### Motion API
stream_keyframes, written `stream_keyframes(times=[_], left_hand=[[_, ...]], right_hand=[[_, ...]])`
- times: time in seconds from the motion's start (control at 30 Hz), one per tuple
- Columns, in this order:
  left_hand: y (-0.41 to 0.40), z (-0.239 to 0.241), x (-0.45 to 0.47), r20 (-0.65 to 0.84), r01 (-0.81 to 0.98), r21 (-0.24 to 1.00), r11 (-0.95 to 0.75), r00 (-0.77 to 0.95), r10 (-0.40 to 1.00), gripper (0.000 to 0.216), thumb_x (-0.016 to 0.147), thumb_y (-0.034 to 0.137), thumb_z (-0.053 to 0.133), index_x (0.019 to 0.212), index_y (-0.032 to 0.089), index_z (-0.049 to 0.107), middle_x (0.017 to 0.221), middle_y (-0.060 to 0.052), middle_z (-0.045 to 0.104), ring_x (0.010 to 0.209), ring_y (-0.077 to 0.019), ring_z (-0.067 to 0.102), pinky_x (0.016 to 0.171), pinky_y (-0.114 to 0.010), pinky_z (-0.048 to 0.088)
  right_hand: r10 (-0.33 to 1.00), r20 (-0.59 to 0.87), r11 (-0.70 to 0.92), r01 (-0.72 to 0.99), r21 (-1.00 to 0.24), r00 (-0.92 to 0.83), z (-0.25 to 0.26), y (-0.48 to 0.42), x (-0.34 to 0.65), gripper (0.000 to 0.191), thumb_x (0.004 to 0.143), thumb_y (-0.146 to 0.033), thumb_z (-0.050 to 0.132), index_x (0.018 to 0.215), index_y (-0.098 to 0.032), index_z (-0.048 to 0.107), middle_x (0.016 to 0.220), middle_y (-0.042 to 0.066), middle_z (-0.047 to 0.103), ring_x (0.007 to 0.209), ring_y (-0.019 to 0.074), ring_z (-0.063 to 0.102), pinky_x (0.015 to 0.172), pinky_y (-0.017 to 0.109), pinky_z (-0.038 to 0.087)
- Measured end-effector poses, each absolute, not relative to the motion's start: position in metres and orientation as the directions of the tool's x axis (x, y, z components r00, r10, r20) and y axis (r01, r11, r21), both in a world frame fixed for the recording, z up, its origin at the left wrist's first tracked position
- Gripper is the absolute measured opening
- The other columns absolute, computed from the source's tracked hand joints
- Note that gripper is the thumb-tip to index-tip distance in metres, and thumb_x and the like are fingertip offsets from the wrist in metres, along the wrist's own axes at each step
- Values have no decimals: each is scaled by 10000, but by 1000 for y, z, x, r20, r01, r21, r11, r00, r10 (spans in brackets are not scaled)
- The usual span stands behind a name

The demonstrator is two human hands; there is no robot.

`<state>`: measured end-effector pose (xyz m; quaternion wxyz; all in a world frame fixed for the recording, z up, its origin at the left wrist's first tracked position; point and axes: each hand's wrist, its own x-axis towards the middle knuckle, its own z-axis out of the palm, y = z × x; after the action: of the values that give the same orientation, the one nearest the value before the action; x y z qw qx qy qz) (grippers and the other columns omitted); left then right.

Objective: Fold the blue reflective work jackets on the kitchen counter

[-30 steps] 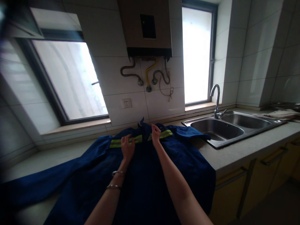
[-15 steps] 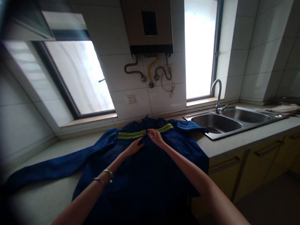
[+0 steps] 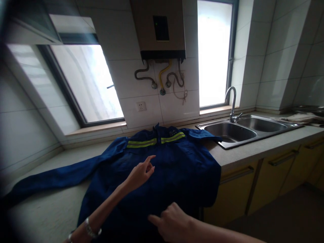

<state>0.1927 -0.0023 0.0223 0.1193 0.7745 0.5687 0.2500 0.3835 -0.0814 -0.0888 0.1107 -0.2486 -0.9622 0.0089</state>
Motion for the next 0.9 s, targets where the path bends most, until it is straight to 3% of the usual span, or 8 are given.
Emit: stream_keyframes(times=[0.13, 0.33, 0.4, 0.5, 0.57, 0.63, 0.8, 0.9], left_hand=[[-7, 26, 190, 246, 838, 442, -319, 228, 942, 418, 827, 302, 460, 1242, 254, 487, 704, 18, 662, 608, -160, 611, 582, -242, 378], [-6, 28, 176, 128, 759, 559, -335, 320, 939, 316, 833, 339, 415, 1015, 171, 612, 688, -2, 656, 597, -143, 592, 577, -233, 407], [-10, 32, 175, 45, 724, 607, -328, 381, 923, 316, 828, 363, 426, 951, 150, 625, 681, -5, 653, 566, -131, 573, 537, -220, 399], [-21, 48, 179, -30, 674, 648, -356, 489, 872, 340, 839, 408, 428, 856, 138, 634, 678, -2, 645, 568, -116, 552, 524, -202, 390], [-32, 65, 185, -14, 673, 625, -396, 516, 856, 399, 858, 450, 403, 761, 135, 629, 659, 4, 629, 590, -109, 538, 547, -198, 385], [-45, 84, 192, 44, 698, 563, -444, 510, 859, 459, 877, 484, 366, 709, 141, 619, 642, 11, 605, 606, -106, 519, 574, -203, 380], [-77, 119, 201, 158, 669, 453, -589, 590, 792, 374, 828, 516, 486, 1010, 206, 587, 1035, -28, 602, 895, -160, 553, 805, -262, 425], [-89, 124, 202, 134, 649, 371, -664, 670, 730, 724, 609, 554, 709, 1194, 201, 469, 1213, -82, 505, 1092, -233, 483, 960, -347, 386]], right_hand=[[509, 131, 852, 520, 62, -851, -75, -67, 354, 499, 713, -275, 608, 1203, -223, 528, 665, 69, 667, 530, 218, 620, 486, 286, 430], [504, -222, 863, 490, 119, -835, -83, -62, 333, 175, 597, -63, 680, 760, -126, 669, 779, 116, 693, 697, 248, 668, 581, 309, 517], [395, -348, 897, 439, -52, -850, -71, -57, 341, 142, 683, -75, 628, 804, -133, 673, 682, 63, 676, 638, 222, 665, 524, 271, 509], [192, -443, 709, 436, -554, -876, -37, -43, 362, 167, 786, -137, 577, 937, -173, 639, 555, -42, 590, 519, 127, 623, 429, 161, 457], [198, -351, 456, 403, -794, -915, -10, -33, 378, 144, 799, -190, 590, 940, -174, 616, 592, -58, 585, 507, 81, 607, 436, 121, 455], [337, -198, 293, 303, -907, -920, 16, -22, 393, 181, 781, -274, 629, 914, -155, 602, 655, -38, 609, 523, 77, 615, 464, 130, 481], [570, 103, 209, 23, -978, -815, 62, -1, 418, 355, 732, -399, 681, 933, -131, 563, 644, -2, 633, 500, 122, 622, 443, 187, 491], [612, 205, 212, -91, -973, -764, 71, 8, 421, 356, 720, -395, 693, 909, -129, 551, 630, 2, 629, 494, 138, 622, 434, 208, 492]])
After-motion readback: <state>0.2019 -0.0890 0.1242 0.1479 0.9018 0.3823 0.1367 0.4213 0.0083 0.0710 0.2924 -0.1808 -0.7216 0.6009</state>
